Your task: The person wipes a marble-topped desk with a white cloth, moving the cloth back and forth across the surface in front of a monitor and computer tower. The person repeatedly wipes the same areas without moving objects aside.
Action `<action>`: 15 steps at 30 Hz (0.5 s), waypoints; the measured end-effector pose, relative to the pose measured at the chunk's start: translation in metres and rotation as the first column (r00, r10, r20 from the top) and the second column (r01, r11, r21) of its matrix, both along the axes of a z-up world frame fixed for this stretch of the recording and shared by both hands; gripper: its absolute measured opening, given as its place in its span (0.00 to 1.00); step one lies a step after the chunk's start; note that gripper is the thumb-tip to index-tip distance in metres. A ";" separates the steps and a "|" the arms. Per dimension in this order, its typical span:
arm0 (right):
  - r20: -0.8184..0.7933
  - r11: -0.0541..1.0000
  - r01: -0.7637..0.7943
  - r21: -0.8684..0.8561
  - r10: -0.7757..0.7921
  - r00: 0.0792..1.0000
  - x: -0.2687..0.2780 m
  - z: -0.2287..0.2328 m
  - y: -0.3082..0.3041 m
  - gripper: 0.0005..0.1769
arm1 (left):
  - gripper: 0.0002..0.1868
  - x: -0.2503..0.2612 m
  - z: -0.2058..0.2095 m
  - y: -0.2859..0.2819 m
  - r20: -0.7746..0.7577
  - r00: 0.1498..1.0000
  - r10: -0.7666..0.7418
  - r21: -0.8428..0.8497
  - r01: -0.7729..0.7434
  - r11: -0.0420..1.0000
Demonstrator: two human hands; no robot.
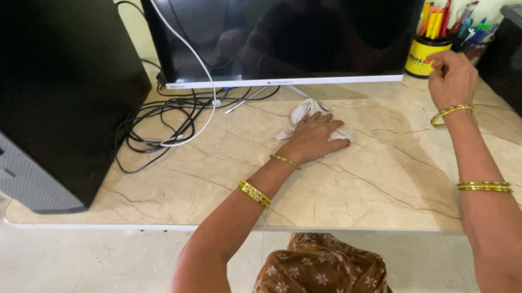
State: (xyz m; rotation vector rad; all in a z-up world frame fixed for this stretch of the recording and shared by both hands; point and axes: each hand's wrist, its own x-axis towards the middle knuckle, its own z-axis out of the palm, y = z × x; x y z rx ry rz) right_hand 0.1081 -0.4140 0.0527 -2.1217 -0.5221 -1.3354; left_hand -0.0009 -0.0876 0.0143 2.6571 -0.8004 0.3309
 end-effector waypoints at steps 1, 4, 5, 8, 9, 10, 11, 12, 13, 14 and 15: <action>-0.065 0.999 0.050 -0.018 -0.051 0.997 0.008 -0.013 -0.020 0.10 | 0.36 -0.002 -0.005 -0.005 0.006 1.000 0.006 0.010 -0.006 1.000; -0.269 0.998 0.065 0.023 -0.057 0.961 0.034 -0.036 -0.048 0.06 | 0.36 -0.009 -0.013 -0.033 0.014 0.993 -0.115 0.041 0.114 0.993; -0.343 0.995 -0.006 0.102 0.040 0.938 0.044 -0.036 -0.046 0.07 | 0.36 -0.008 -0.014 -0.044 0.007 0.984 -0.177 0.049 0.176 0.983; -0.545 0.991 -0.031 0.131 0.098 0.833 0.039 -0.045 -0.038 0.13 | 0.36 0.017 -0.014 -0.068 0.043 0.981 -0.190 -0.004 0.190 0.982; -0.508 0.999 -0.042 0.017 0.045 0.860 0.035 -0.047 -0.031 0.14 | 0.35 0.030 -0.014 -0.072 0.019 0.992 -0.124 0.023 0.123 0.992; -0.462 0.994 -0.044 -0.101 -0.008 0.887 0.031 -0.046 -0.029 0.14 | 0.34 0.048 -0.012 -0.074 0.002 0.998 -0.060 0.050 0.059 0.997; -0.560 0.997 -0.030 -0.078 -0.019 0.828 0.025 -0.045 -0.030 0.15 | 0.33 0.066 -0.011 -0.077 -0.013 1.000 0.005 0.079 -0.004 0.997; -0.649 0.998 -0.012 -0.056 -0.028 0.761 0.022 -0.043 -0.032 0.16 | 0.33 0.085 -0.011 -0.078 0.045 0.998 0.054 0.059 -0.057 0.997; -0.729 0.999 0.009 -0.034 -0.031 0.684 0.019 -0.041 -0.036 0.17 | 0.33 0.104 -0.012 -0.079 0.101 0.990 0.104 0.034 -0.108 0.994; -0.719 0.998 0.042 -0.054 -0.068 0.692 0.019 -0.039 -0.039 0.16 | 0.33 0.123 -0.013 -0.079 0.060 0.986 0.158 0.068 -0.162 0.984; -0.708 0.994 0.075 -0.074 -0.105 0.698 0.021 -0.039 -0.042 0.16 | 0.33 0.142 -0.014 -0.079 0.023 0.977 0.213 0.105 -0.214 0.971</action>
